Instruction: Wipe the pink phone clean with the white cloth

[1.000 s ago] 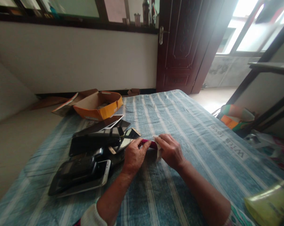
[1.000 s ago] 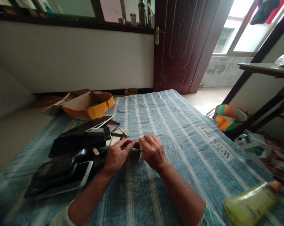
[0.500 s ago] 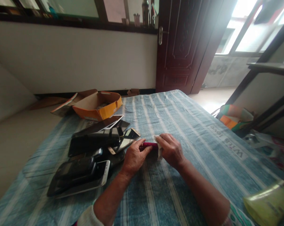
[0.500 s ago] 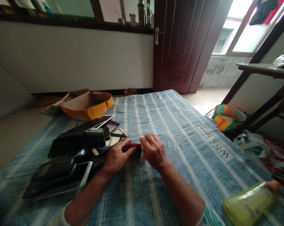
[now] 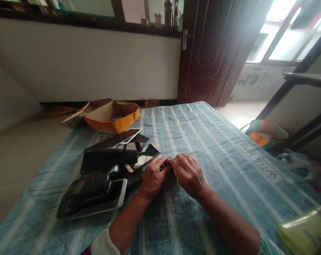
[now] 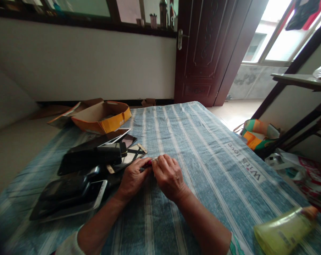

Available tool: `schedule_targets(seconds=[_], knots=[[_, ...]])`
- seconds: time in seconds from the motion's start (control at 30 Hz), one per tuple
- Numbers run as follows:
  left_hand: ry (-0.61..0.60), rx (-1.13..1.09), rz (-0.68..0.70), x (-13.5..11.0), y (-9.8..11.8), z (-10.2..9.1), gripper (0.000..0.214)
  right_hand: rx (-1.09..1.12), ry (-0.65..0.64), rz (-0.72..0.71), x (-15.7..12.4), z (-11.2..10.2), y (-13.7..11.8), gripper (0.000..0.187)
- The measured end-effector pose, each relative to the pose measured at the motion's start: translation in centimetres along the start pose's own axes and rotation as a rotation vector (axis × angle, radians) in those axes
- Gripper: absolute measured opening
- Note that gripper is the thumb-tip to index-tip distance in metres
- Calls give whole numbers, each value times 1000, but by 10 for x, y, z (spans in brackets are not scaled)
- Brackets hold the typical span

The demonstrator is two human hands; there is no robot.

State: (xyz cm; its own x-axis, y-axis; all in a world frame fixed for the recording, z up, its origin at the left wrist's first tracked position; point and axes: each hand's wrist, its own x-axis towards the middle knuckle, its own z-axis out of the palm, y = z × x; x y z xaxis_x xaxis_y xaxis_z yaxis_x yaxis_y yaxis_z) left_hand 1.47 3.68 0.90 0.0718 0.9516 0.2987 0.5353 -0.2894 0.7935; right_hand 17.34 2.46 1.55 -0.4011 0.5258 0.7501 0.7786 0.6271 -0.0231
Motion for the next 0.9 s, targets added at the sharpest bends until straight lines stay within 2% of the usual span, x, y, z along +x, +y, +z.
schedule_targets(seconds=[0.2, 0.37, 0.53, 0.73, 0.9], knots=[[6, 61, 71, -2, 4, 0, 18, -23, -38, 24, 5, 9, -15, 25], [14, 99, 71, -1, 1, 0, 15, -92, -100, 54, 4, 14, -20, 23], [26, 90, 89, 1, -5, 1, 12, -115, -126, 43, -7, 3, -9, 22], [31, 134, 95, 0, -8, 4, 12, -159, -40, 145, -25, -9, 11, 21], [25, 117, 111, 0, -7, 4, 11, -181, -54, 149, -20, -3, 2, 23]])
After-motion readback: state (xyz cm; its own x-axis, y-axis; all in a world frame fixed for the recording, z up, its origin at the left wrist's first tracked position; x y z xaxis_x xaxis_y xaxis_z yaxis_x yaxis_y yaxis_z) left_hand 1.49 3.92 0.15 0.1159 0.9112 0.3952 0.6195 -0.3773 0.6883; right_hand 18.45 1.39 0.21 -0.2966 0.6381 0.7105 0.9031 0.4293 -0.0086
